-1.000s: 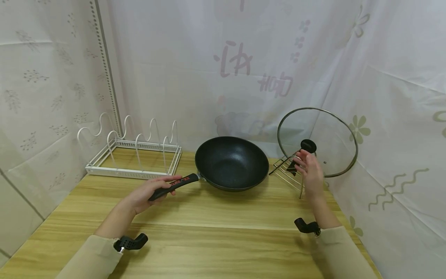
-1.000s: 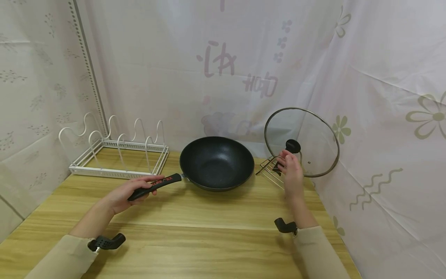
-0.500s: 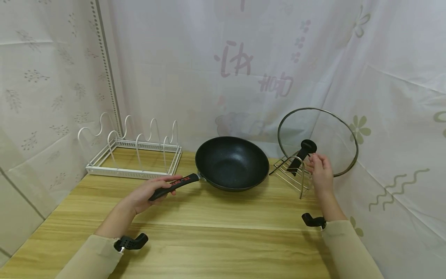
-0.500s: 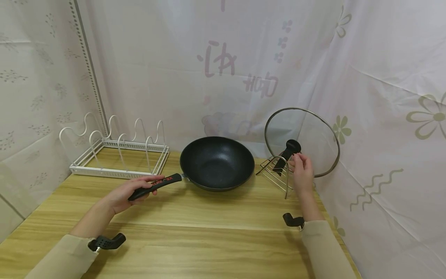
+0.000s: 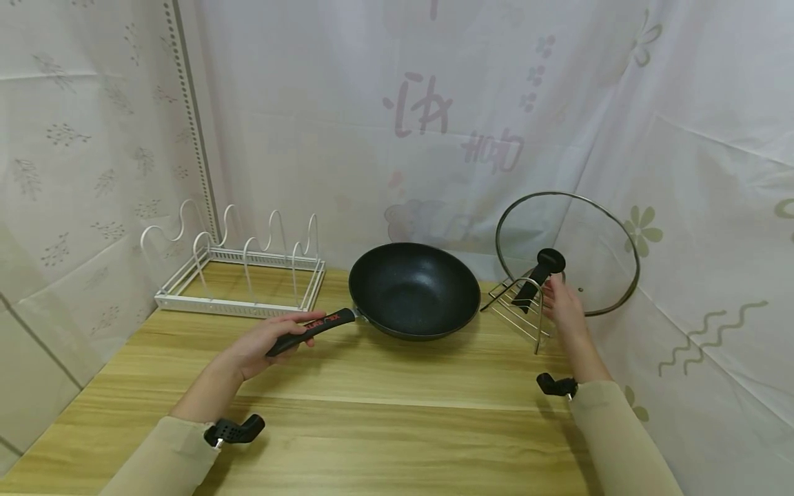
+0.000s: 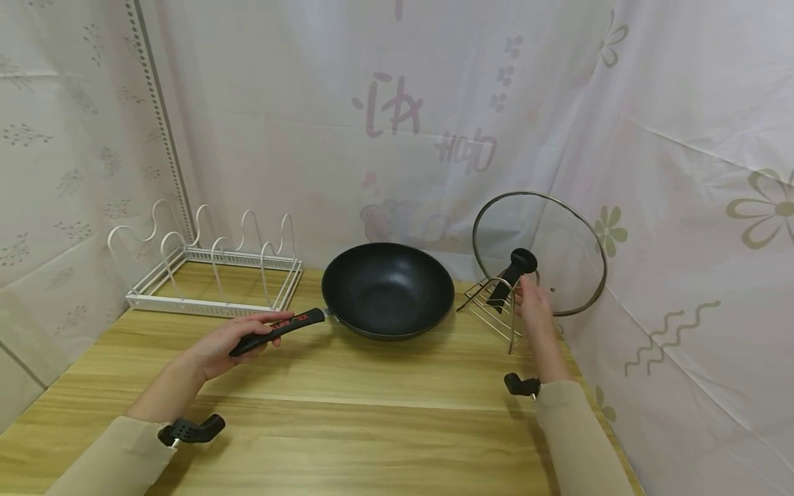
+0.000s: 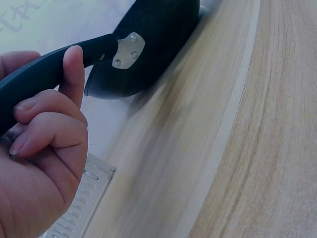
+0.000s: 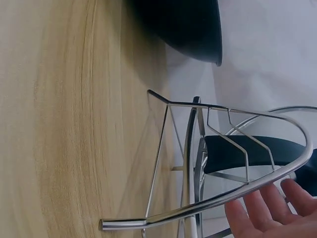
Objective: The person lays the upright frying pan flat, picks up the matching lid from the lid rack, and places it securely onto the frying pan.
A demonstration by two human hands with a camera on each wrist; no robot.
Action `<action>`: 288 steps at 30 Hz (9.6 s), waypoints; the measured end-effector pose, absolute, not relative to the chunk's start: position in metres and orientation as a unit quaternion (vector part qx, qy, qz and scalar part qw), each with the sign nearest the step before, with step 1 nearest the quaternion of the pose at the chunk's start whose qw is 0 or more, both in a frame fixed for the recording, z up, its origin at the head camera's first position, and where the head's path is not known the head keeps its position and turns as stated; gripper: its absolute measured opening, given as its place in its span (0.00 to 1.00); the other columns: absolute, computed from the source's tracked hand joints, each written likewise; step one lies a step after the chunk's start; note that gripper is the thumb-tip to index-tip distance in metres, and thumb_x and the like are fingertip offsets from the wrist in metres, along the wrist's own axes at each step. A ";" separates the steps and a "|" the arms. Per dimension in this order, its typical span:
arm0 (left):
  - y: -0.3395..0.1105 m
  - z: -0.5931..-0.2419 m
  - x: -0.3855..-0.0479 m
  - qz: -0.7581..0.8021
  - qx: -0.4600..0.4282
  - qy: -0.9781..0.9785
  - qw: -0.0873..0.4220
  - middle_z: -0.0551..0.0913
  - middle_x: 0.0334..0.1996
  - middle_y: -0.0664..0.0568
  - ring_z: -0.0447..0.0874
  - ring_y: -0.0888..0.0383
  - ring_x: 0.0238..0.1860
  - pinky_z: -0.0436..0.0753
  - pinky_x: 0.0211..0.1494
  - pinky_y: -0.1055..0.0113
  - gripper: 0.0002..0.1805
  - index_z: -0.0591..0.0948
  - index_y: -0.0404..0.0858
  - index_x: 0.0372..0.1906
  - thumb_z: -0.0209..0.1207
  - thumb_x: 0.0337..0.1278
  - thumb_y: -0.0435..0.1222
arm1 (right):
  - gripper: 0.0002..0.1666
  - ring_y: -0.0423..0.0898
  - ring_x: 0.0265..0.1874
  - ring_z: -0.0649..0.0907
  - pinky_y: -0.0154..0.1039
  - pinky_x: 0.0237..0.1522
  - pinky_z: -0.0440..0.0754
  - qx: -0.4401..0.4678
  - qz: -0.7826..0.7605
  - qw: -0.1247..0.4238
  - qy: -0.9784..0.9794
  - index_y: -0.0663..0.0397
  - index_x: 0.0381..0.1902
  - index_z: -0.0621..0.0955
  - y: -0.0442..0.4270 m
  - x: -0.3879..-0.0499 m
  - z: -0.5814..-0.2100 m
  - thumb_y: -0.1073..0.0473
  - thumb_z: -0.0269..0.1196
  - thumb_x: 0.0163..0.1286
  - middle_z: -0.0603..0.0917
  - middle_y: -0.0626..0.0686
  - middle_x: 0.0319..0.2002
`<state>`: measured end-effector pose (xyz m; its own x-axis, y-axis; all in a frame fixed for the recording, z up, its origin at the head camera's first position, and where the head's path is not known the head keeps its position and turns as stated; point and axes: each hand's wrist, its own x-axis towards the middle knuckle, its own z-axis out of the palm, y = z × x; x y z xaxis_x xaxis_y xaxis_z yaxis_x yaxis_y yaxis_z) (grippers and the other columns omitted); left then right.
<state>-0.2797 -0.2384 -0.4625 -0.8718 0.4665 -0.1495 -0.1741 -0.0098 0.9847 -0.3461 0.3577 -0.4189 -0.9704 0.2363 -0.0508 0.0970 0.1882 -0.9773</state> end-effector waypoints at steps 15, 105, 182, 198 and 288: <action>-0.238 -0.461 -0.279 0.703 0.107 0.665 0.231 0.92 0.44 0.50 0.69 0.67 0.22 0.70 0.27 0.74 0.24 0.81 0.53 0.76 0.55 0.82 0.38 | 0.40 0.47 0.72 0.75 0.48 0.83 0.67 -0.102 0.702 -0.020 -0.704 0.45 0.79 0.70 0.361 -0.367 -0.418 0.27 0.51 0.84 0.76 0.53 0.73; -0.237 -0.463 -0.281 0.698 0.099 0.671 0.228 0.92 0.43 0.50 0.69 0.66 0.22 0.68 0.25 0.74 0.27 0.78 0.48 0.79 0.55 0.81 0.38 | 0.17 0.44 0.48 0.92 0.43 0.54 0.92 0.066 0.795 -0.068 -0.599 0.46 0.56 0.87 0.382 -0.392 -0.395 0.54 0.51 0.89 0.94 0.49 0.45; -0.237 -0.463 -0.282 0.696 0.091 0.674 0.228 0.93 0.44 0.50 0.71 0.68 0.24 0.71 0.27 0.76 0.24 0.83 0.56 0.74 0.55 0.82 0.39 | 0.20 0.45 0.29 0.71 0.40 0.37 0.78 0.136 0.787 0.002 -0.602 0.53 0.63 0.77 0.348 -0.351 -0.316 0.47 0.53 0.87 0.76 0.48 0.29; -0.238 -0.464 -0.281 0.698 0.098 0.672 0.227 0.93 0.43 0.52 0.70 0.68 0.24 0.71 0.27 0.76 0.24 0.82 0.56 0.75 0.55 0.83 0.39 | 0.22 0.45 0.25 0.65 0.38 0.30 0.69 0.128 0.805 0.000 -0.579 0.54 0.65 0.78 0.328 -0.344 -0.310 0.46 0.52 0.87 0.74 0.48 0.27; -0.238 -0.465 -0.281 0.699 0.095 0.671 0.228 0.92 0.44 0.50 0.69 0.66 0.23 0.70 0.27 0.75 0.25 0.79 0.51 0.78 0.54 0.83 0.40 | 0.18 0.40 0.21 0.64 0.30 0.23 0.67 0.113 0.846 -0.165 -0.495 0.54 0.55 0.76 0.241 -0.320 -0.324 0.48 0.44 0.92 0.72 0.45 0.26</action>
